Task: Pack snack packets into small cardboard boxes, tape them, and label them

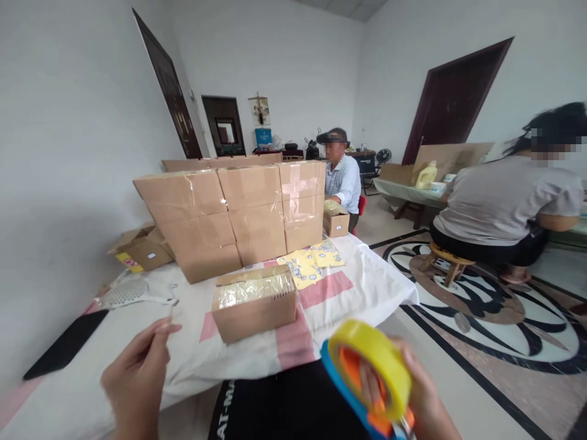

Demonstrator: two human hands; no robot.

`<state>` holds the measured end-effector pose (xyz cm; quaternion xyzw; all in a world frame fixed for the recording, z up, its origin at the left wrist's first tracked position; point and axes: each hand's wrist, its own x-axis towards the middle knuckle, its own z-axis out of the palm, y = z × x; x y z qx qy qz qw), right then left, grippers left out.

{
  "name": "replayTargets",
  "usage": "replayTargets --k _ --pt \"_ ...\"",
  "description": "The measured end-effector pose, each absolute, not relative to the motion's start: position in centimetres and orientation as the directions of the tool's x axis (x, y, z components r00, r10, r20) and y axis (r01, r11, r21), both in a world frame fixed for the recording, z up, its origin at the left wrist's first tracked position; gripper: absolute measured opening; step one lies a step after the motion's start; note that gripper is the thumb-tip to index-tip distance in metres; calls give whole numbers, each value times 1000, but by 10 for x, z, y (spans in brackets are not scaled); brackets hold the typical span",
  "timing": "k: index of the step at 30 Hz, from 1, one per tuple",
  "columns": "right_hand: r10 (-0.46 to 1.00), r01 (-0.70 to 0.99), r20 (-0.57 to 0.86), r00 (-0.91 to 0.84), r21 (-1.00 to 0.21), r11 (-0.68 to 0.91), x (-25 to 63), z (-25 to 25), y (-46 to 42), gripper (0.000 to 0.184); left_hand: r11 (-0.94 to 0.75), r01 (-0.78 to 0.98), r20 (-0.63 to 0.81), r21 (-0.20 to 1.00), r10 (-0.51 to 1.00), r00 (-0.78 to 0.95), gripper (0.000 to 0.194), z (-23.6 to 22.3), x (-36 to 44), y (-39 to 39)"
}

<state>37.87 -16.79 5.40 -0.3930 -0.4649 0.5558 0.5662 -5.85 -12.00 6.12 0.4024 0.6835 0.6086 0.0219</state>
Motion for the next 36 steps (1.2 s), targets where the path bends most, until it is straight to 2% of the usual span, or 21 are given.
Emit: replayTargets --k 1,3,7,12,16,19,21,23,25,26,28,30,32,33,36 --pt "996 -269 88 -21 -960 79 385 52 -148 66 -97 453 416 886 595 -688 33 68 -49 -121" --pt "971 -184 102 217 -972 143 394 47 -99 63 -150 314 332 937 654 -679 37 80 -29 -120" --pt "949 -134 94 300 -981 140 397 31 0 54 -213 139 252 967 724 -642 44 97 -9 -107" --pt "932 -113 118 343 -980 166 396 14 60 49 -184 109 213 977 779 -590 50 115 -23 -97" --pt "954 -82 106 279 -988 133 402 9 68 52 -165 91 188 982 825 -533 76 132 -35 -95" --pt "962 59 123 243 -992 111 414 6 67 61 -205 121 238 971 797 -555 86 139 -36 -92" --pt "941 182 146 307 -979 92 422 2 64 71 -206 177 271 962 763 -586 80 138 -31 -90" --pt "861 292 205 466 -954 69 422 1 57 84 -159 243 274 957 768 -579 74 134 -24 -88" --pt "726 376 349 593 -917 134 408 10 45 91 -110 266 243 958 806 -540 70 125 -14 -86" --pt "666 411 437 604 -887 209 394 20 38 87 -93 258 218 962 831 -512 69 120 -8 -84" --pt "674 385 575 465 -816 431 353 46 23 58 -77 226 173 971 882 -439 71 111 3 -82" --pt "763 328 642 72 -738 590 301 79 13 30 -77 211 152 975 917 -368 72 104 12 -80" --pt "730 310 629 -267 -661 683 252 110 9 23 -94 212 159 973 936 -313 72 100 20 -79" --pt "690 301 617 -378 -622 723 233 122 9 21 -107 210 167 972 942 -292 71 100 22 -79" --pt "578 250 562 -592 -554 794 199 145 11 8 -146 183 193 972 944 -269 69 100 29 -80"
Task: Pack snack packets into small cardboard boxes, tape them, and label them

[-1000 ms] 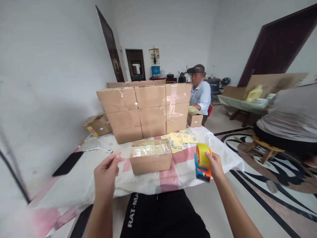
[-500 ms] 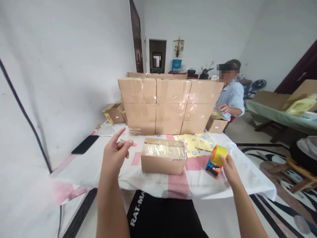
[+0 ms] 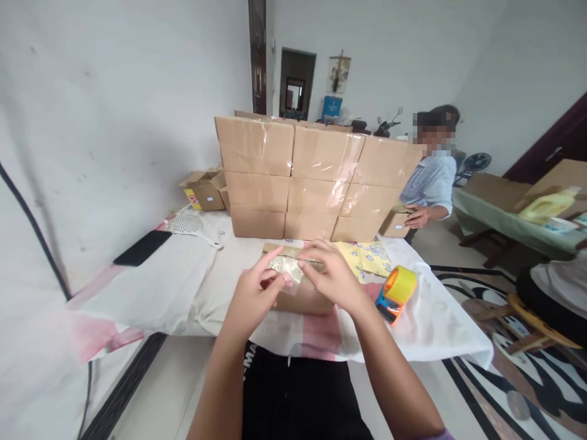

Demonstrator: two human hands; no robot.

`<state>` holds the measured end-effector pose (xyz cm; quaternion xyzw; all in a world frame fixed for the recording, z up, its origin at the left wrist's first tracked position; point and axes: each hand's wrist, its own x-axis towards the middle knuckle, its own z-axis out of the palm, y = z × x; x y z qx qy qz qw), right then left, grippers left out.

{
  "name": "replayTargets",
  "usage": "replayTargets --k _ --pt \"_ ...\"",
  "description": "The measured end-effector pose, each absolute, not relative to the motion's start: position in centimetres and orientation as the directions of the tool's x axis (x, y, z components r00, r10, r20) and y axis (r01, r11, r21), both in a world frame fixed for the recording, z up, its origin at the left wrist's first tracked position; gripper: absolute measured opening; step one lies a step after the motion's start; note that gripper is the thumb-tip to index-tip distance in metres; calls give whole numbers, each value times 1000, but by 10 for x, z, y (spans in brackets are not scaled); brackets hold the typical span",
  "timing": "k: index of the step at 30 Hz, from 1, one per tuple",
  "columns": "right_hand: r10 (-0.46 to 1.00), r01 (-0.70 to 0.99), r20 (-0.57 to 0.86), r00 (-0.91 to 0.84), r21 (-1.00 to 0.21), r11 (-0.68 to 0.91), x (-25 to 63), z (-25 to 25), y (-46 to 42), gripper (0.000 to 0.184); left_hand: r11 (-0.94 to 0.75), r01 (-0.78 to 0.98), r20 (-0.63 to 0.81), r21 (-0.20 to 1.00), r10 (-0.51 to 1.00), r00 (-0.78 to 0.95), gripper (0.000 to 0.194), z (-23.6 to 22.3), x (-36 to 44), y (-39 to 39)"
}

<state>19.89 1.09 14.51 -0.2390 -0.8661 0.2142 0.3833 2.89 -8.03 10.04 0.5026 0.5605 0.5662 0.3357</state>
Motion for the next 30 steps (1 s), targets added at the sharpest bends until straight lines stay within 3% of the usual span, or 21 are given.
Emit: replayTargets --k 3,7,10,13,16,20,24,30 --pt "528 189 588 -612 -540 820 195 154 7 17 -155 80 172 985 940 -296 75 102 34 -80" --pt "492 209 707 -508 -453 866 205 155 -3 15 -117 -40 100 992 950 -296 84 100 34 -76" --pt "526 101 816 -242 -518 850 213 154 -2 12 -118 38 123 992 907 -403 71 94 23 -76" --pt "591 -27 806 -23 -592 806 218 154 11 9 -111 190 201 975 800 -565 46 84 6 -76" --pt "718 -52 676 -164 -733 678 212 154 30 10 -131 345 324 929 737 -593 31 74 -6 -73" --pt "775 64 448 -446 -848 526 184 140 56 19 -180 544 495 819 701 -513 36 62 -8 -61" --pt "740 327 273 -615 -766 554 157 116 77 23 -284 665 640 691 668 -380 38 53 -5 -54" --pt "718 382 244 -651 -712 589 154 100 88 22 -307 793 689 527 701 -186 20 50 1 -51"
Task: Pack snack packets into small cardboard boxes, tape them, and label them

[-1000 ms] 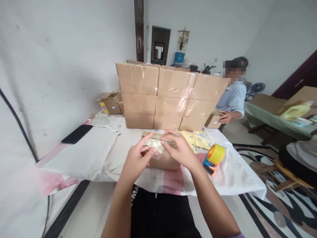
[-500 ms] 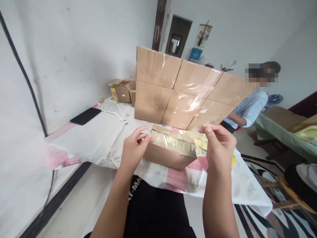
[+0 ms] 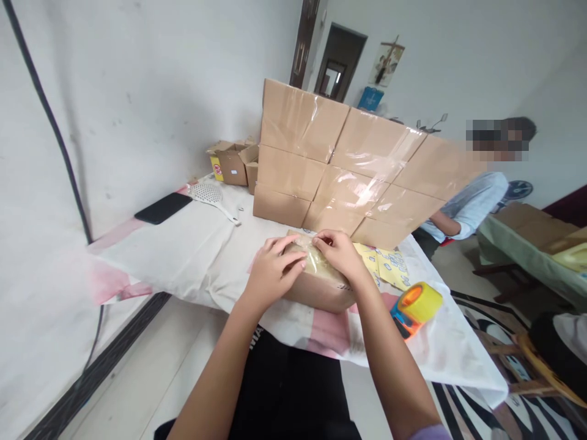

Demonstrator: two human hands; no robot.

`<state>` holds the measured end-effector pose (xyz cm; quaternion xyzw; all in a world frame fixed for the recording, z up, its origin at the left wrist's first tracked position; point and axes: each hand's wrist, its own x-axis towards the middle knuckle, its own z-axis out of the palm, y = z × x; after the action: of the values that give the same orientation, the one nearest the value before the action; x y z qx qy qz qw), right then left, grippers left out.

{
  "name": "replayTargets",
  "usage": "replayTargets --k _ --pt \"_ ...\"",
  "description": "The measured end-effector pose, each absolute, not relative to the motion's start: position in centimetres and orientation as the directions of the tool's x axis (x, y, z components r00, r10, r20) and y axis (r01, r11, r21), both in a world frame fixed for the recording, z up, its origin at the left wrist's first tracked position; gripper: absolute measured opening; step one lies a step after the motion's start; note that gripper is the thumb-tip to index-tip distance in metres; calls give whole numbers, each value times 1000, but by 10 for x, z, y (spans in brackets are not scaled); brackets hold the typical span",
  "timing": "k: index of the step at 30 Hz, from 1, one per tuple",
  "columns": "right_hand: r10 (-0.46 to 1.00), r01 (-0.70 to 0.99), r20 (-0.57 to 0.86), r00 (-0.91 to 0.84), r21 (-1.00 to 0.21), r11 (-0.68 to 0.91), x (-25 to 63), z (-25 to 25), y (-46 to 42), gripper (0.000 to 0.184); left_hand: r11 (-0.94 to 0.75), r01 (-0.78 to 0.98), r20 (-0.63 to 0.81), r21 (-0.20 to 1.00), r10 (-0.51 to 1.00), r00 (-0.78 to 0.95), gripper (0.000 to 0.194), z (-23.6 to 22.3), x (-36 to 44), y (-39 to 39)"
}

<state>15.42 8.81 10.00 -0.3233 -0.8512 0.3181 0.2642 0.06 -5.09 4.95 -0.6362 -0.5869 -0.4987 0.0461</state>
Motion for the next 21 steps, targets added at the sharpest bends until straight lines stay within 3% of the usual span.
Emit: replayTargets --k 15,19,21 --pt "738 483 269 -619 -610 628 149 93 82 5 -298 850 708 435 696 -118 18 51 11 -53" --pt "784 563 270 -559 -570 598 148 95 81 9 -269 878 707 396 699 -105 21 52 12 -55" --pt "835 658 260 -486 -520 545 148 98 80 28 -268 883 709 386 698 -98 22 51 12 -55"
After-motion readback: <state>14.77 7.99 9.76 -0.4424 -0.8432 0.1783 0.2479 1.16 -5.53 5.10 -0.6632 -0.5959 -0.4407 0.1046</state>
